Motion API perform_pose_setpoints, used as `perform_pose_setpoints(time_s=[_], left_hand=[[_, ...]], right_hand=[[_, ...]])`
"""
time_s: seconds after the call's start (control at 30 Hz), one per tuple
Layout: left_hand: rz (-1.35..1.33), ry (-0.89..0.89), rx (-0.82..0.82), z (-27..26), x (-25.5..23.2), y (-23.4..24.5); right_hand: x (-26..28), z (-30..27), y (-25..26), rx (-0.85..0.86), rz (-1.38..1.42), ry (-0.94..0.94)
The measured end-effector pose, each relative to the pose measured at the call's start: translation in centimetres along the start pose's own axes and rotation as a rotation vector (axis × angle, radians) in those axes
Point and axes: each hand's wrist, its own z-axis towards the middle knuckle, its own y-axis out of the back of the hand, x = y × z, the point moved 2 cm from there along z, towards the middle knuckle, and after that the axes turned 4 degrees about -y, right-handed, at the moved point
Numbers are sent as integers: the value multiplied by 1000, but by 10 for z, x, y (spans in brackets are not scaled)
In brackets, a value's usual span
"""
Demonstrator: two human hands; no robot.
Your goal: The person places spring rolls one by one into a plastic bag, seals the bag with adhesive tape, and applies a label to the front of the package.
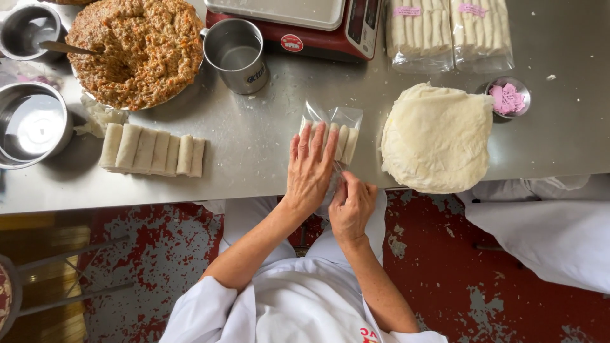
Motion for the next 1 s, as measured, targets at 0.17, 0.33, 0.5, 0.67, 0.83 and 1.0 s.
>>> perform_pose_setpoints(time_s=[0.17, 0.33, 0.5, 0.67, 0.83, 1.0], left_hand=[[-37, 87, 114, -16, 13, 18], [22, 144, 139, -25, 34, 41], [-162, -59, 174, -8, 4, 143], [-329, 21, 419, -46, -11, 175], [-422, 314, 902, -147, -2, 92], [-577, 225, 785, -118, 5, 135]], right_hand=[[5, 10, 16, 75, -94, -43], [11, 21, 20, 122, -21, -5], [52, 44, 93, 304, 386, -162], [60, 13, 125, 491, 459, -248], [24, -59, 79, 935, 368, -670], [45, -23, 101, 1057, 390, -710]])
